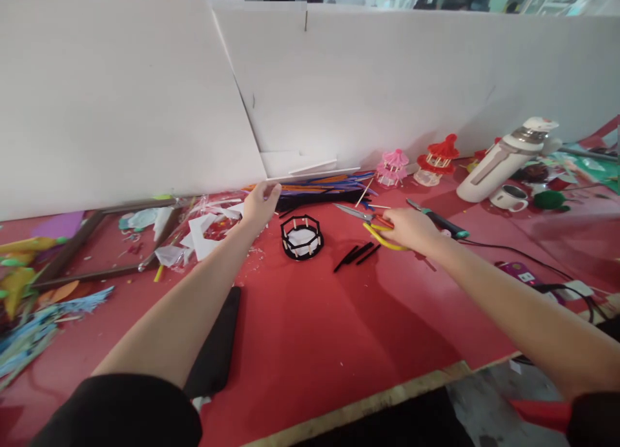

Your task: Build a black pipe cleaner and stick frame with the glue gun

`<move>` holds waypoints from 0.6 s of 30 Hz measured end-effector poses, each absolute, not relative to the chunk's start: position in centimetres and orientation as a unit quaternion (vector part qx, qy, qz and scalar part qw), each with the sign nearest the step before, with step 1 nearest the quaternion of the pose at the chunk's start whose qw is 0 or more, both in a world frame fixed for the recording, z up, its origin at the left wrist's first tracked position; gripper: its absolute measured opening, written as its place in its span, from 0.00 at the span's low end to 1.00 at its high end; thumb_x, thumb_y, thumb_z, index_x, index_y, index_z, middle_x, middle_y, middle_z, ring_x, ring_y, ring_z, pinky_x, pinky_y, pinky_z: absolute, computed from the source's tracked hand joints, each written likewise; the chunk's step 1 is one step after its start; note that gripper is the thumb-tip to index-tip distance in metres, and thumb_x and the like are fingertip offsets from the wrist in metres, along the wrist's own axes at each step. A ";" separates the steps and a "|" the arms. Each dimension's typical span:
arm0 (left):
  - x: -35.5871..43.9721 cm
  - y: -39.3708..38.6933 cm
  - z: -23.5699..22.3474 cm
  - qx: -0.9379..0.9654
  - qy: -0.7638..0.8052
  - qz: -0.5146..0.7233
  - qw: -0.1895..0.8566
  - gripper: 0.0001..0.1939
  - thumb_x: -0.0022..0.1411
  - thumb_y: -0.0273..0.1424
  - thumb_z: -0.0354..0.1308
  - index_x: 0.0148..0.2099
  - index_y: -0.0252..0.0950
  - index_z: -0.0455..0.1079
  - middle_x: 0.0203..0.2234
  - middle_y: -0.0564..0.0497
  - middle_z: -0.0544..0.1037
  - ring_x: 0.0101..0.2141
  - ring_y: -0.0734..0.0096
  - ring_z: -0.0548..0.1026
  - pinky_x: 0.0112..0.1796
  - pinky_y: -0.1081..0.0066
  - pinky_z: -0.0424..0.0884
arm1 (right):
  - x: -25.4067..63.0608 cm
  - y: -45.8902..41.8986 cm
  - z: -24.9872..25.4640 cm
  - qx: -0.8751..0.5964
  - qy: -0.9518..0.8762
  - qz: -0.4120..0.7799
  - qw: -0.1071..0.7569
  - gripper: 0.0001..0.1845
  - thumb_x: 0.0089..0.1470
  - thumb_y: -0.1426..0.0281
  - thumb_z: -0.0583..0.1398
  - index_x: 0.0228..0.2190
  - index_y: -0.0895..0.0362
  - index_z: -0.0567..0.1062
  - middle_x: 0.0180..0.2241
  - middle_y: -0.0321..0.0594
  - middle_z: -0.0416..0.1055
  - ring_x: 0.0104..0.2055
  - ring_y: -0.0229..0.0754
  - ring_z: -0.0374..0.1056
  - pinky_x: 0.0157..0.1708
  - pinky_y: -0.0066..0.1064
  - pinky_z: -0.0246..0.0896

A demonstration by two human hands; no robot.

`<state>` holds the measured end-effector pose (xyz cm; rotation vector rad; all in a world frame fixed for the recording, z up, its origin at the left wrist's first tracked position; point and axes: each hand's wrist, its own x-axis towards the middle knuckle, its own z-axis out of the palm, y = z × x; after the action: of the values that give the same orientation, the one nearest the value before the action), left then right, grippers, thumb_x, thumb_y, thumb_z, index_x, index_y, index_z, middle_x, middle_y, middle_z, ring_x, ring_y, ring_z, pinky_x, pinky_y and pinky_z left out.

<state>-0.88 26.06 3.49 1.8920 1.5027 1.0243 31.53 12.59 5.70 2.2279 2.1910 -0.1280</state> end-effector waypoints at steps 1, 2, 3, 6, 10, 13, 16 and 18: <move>-0.9 25.1 3.1 0.685 0.549 0.398 0.266 0.19 0.68 0.37 0.59 0.58 0.35 0.68 0.53 0.43 0.73 0.48 0.59 0.76 0.47 0.54 0.76 | 31.2 14.0 5.5 0.710 0.703 -0.038 0.007 0.22 0.58 0.49 0.58 0.33 0.56 0.75 0.34 0.45 0.77 0.38 0.47 0.73 0.31 0.31 0.58; -0.9 24.1 2.6 0.674 0.543 0.415 0.280 0.19 0.68 0.37 0.59 0.58 0.35 0.68 0.53 0.43 0.73 0.48 0.59 0.76 0.47 0.54 0.76 | 30.8 15.3 5.2 0.707 0.706 -0.039 0.008 0.21 0.59 0.50 0.59 0.36 0.56 0.75 0.36 0.44 0.77 0.39 0.46 0.73 0.34 0.32 0.63; -0.9 23.1 2.0 0.664 0.538 0.426 0.297 0.19 0.68 0.37 0.59 0.58 0.35 0.68 0.53 0.43 0.73 0.48 0.59 0.76 0.47 0.54 0.76 | 30.4 16.5 4.9 0.704 0.709 -0.041 0.009 0.20 0.60 0.53 0.59 0.40 0.57 0.75 0.39 0.43 0.76 0.40 0.44 0.73 0.38 0.34 0.67; -0.7 20.3 0.1 0.648 0.519 0.443 0.338 0.19 0.68 0.37 0.58 0.58 0.35 0.68 0.53 0.43 0.73 0.48 0.60 0.76 0.47 0.54 0.76 | 29.0 18.9 4.0 0.695 0.718 -0.035 0.005 0.19 0.63 0.60 0.59 0.51 0.57 0.72 0.50 0.45 0.72 0.47 0.43 0.72 0.47 0.43 0.71; -0.2 17.8 -1.4 0.644 0.497 0.459 0.358 0.20 0.68 0.37 0.59 0.58 0.35 0.68 0.54 0.43 0.73 0.49 0.59 0.76 0.47 0.53 0.76 | 28.1 20.4 3.0 0.679 0.734 -0.018 -0.003 0.19 0.63 0.61 0.60 0.53 0.57 0.71 0.53 0.46 0.70 0.50 0.46 0.71 0.49 0.45 0.71; 0.3 16.5 -2.0 0.643 0.503 0.453 0.359 0.21 0.68 0.38 0.59 0.59 0.35 0.67 0.55 0.43 0.72 0.50 0.58 0.75 0.48 0.53 0.75 | 28.5 21.5 2.6 0.669 0.743 -0.012 0.000 0.20 0.63 0.61 0.60 0.53 0.57 0.71 0.53 0.46 0.70 0.50 0.46 0.71 0.49 0.45 0.71; 0.5 15.6 -2.3 0.643 0.525 0.427 0.359 0.20 0.68 0.37 0.59 0.58 0.35 0.67 0.54 0.43 0.73 0.49 0.58 0.75 0.48 0.53 0.75 | 29.2 23.1 2.5 0.659 0.752 -0.016 0.014 0.20 0.63 0.61 0.60 0.53 0.57 0.71 0.53 0.46 0.70 0.50 0.46 0.71 0.49 0.45 0.71; 0.4 14.9 -2.5 0.642 0.542 0.409 0.356 0.19 0.68 0.37 0.58 0.58 0.35 0.68 0.53 0.43 0.73 0.49 0.59 0.76 0.47 0.53 0.76 | 29.4 24.2 2.5 0.655 0.755 -0.020 0.023 0.20 0.63 0.61 0.60 0.53 0.57 0.71 0.53 0.46 0.70 0.50 0.46 0.71 0.49 0.45 0.71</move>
<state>0.45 14.94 -2.47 1.6579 1.3991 1.0575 29.40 24.16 2.53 2.0269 2.3384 -0.0608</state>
